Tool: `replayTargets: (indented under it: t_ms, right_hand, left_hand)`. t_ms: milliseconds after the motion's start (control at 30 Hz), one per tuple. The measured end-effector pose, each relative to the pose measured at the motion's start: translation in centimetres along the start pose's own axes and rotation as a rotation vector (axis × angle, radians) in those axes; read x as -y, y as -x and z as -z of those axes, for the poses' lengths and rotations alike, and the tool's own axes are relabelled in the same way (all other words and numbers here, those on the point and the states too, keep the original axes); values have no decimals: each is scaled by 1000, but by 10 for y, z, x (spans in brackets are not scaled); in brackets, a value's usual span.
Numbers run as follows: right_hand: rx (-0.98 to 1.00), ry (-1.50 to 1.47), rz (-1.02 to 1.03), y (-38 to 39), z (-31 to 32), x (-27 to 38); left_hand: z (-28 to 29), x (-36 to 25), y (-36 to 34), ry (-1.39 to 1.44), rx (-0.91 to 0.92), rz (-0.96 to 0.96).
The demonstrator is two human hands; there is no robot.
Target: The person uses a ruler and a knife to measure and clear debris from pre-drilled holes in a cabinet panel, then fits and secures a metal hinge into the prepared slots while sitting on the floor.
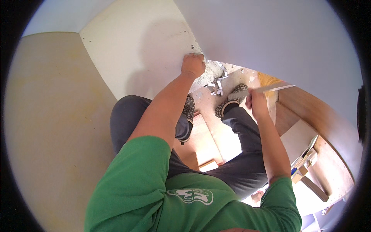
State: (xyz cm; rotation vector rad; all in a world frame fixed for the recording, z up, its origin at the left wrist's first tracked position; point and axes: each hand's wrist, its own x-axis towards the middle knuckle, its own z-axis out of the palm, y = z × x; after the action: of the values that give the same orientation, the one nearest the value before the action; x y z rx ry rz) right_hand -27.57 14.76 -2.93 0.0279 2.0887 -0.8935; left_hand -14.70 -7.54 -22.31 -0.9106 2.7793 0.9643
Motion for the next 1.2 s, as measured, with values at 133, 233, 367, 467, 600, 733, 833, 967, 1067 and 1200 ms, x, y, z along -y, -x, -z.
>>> replayTargets:
  t_ms: [133, 233, 367, 467, 600, 733, 833, 967, 1067, 1200]
  right_hand:
    - [49, -103, -162, 98, 19, -3]
    - [26, -189, -167, 135, 31, -19]
    - [-24, -207, -103, 143, 31, -32]
    - [-41, -123, -66, 136, 37, -26]
    - [-5, -120, -65, 134, 42, -27]
    - [41, -64, -64, 133, 49, -32]
    - [35, -56, -39, 133, 55, -37]
    - [31, -139, -59, 135, 57, -29]
    - [8, -181, -60, 136, 56, -27]
    - [26, -220, -35, 135, 57, -29]
  left_hand:
    - [-13, -5, 22, -17, -86, -31]
    - [-18, -21, 37, -75, -62, -68]
    - [-20, -30, 41, -180, 17, -69]
    - [-6, -42, 40, -243, 88, -61]
    - [-7, -46, 33, -319, 64, -44]
    - [-15, -52, 34, -336, 53, 12]
    - [-13, -58, 47, -295, 108, -263]
    - [-20, -46, 50, -71, 45, -228]
    - [-25, -41, 40, 91, -137, 94]
    - [-13, -36, 7, -205, -104, 144]
